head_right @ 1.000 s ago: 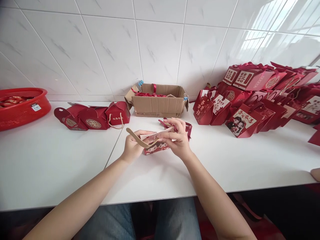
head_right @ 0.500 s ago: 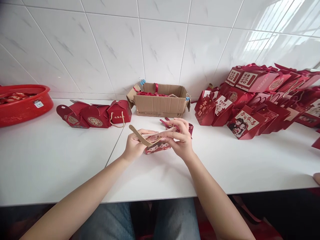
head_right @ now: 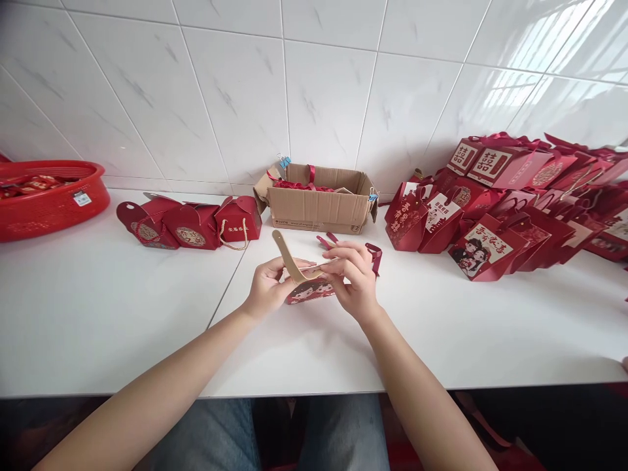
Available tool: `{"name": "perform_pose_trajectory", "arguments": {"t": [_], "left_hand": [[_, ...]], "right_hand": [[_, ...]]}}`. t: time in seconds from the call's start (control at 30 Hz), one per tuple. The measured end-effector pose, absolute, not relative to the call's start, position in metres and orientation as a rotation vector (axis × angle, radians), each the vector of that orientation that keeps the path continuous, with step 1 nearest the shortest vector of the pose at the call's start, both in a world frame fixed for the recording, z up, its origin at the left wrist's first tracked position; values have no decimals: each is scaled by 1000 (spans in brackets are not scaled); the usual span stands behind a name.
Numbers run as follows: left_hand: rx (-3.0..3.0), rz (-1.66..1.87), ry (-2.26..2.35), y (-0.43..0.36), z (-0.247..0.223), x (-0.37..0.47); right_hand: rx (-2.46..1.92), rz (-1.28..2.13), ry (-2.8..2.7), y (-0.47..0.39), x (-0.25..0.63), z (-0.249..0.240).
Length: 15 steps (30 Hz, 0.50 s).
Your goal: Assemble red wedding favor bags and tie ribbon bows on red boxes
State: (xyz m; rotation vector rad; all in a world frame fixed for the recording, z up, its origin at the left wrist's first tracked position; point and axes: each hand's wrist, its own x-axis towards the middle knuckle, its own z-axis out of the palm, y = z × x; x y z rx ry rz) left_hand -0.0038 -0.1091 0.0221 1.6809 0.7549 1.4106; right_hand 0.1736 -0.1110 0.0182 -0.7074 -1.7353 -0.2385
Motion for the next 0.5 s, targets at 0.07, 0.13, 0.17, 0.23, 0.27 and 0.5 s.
{"name": "perform_pose_trajectory", "arguments": {"t": [0.07, 0.13, 0.17, 0.23, 0.27, 0.5], "left_hand": [[1680, 1417, 728, -109, 23, -4], [1672, 1416, 705, -109, 23, -4], [1670, 1411, 705, -109, 24, -4], [1675, 1401, 726, -109, 24, -4], [1679, 1399, 740, -109, 24, -4], [1846, 1511, 738, -116, 25, -4]], "right_hand": [[-703, -283, -1740, -111, 171, 17], [-693, -325, -1738, -111, 170, 15], [-690, -344, -1735, -111, 169, 15], [-697, -367, -1727, -111, 169, 14], [-704, -368, -1723, -110, 168, 13], [-664, -330, -1731, -112, 165, 12]]}}
